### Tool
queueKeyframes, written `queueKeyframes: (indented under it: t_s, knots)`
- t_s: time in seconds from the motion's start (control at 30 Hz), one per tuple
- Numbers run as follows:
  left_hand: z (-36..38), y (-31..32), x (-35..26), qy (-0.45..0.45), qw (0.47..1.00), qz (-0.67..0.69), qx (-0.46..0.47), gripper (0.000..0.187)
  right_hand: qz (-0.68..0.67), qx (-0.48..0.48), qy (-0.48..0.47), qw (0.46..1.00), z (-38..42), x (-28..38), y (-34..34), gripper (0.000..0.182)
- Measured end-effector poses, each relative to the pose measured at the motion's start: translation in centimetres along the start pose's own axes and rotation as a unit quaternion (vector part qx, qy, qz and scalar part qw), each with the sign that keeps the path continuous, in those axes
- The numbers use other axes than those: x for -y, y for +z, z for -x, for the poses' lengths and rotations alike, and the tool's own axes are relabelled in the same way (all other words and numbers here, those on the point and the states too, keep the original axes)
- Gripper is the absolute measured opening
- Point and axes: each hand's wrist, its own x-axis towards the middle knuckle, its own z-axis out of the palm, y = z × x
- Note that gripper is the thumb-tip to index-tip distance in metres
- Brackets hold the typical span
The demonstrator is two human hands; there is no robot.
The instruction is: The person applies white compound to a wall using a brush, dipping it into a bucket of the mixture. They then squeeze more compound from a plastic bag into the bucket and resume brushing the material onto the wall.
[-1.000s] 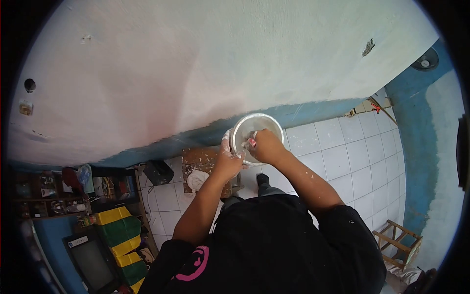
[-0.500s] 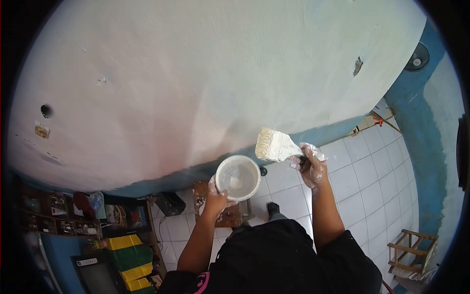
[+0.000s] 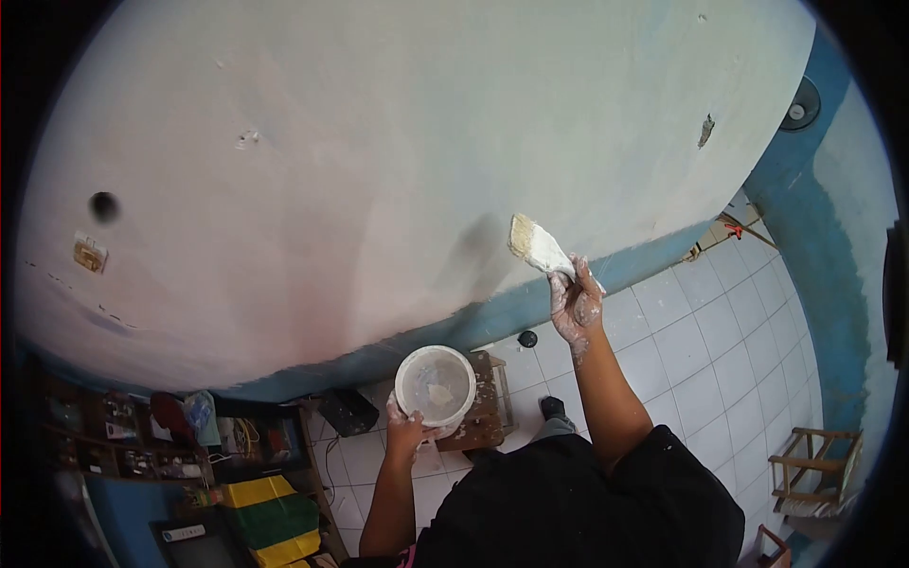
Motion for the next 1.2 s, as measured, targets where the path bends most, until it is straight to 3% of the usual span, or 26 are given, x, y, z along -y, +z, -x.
queueKeyframes:
  t_s: [0.07,0.17,0.27,0.37,0.5,0.63,0.7,0.8,0.87,0.97,1.03,1.1,1.13,1.2]
  knots:
    - [0.5,-2.0,-0.5,-0.005,1.000,0.004,0.000,0.051,0.026,-0.082,-0.046,0.995,0.4,-2.2,-0.5,0.024]
    - [-0.1,-5.4,0.5,0.005,1.000,-0.003,-0.011,0.053,0.213,-0.169,-0.112,0.956,1.0,-5.5,-1.6,0.026]
    - [-0.9,-8.6,1.1,-0.008,1.000,-0.003,0.011,0.055,0.242,-0.197,-0.196,0.930,0.1,-8.9,-3.1,0.026]
    - [-1.2,-10.6,0.3,-0.009,0.999,-0.010,0.041,0.056,0.232,-0.136,-0.291,0.918,-1.8,-10.0,1.7,0.027]
    - [-1.9,-12.4,-0.8,-0.005,0.998,-0.026,0.059,0.060,0.268,-0.083,-0.344,0.896,-0.9,-8.5,12.8,0.029]
    - [-1.9,-12.8,-1.8,-0.032,0.997,-0.020,0.073,0.066,0.209,-0.025,-0.427,0.880,0.7,-8.8,14.6,0.030]
    - [-2.3,-13.0,-1.5,-0.037,0.996,-0.027,0.073,0.063,0.247,-0.024,-0.415,0.875,-0.7,-10.2,11.1,0.031]
    - [-2.9,-13.4,-0.6,-0.032,0.995,-0.049,0.082,0.057,0.240,0.000,-0.395,0.887,-2.7,-14.0,0.7,0.032]
    - [-3.4,-13.3,-0.6,-0.021,0.993,-0.056,0.097,0.056,0.242,-0.143,-0.349,0.894,-1.8,-15.5,-2.6,0.031]
    - [-3.1,-12.9,-2.2,-0.050,0.991,-0.050,0.113,0.066,0.276,-0.257,-0.304,0.875,-1.8,-15.8,-5.8,0.027]
    - [-3.4,-13.0,-2.2,-0.041,0.991,-0.046,0.120,0.066,0.418,-0.232,-0.415,0.774,-3.3,-14.8,-4.2,0.023]
    - [-3.2,-13.1,-2.5,-0.034,0.991,-0.047,0.123,0.065,0.397,-0.208,-0.419,0.790,-4.7,-13.0,-0.5,0.021]
    - [-3.1,-12.9,-2.8,-0.029,0.991,-0.049,0.123,0.065,0.306,-0.194,-0.369,0.856,-3.6,-11.5,5.1,0.021]
    - [-2.9,-12.8,-2.9,-0.029,0.991,-0.055,0.116,0.065,0.230,-0.059,-0.457,0.857,-2.3,-9.3,10.8,0.026]
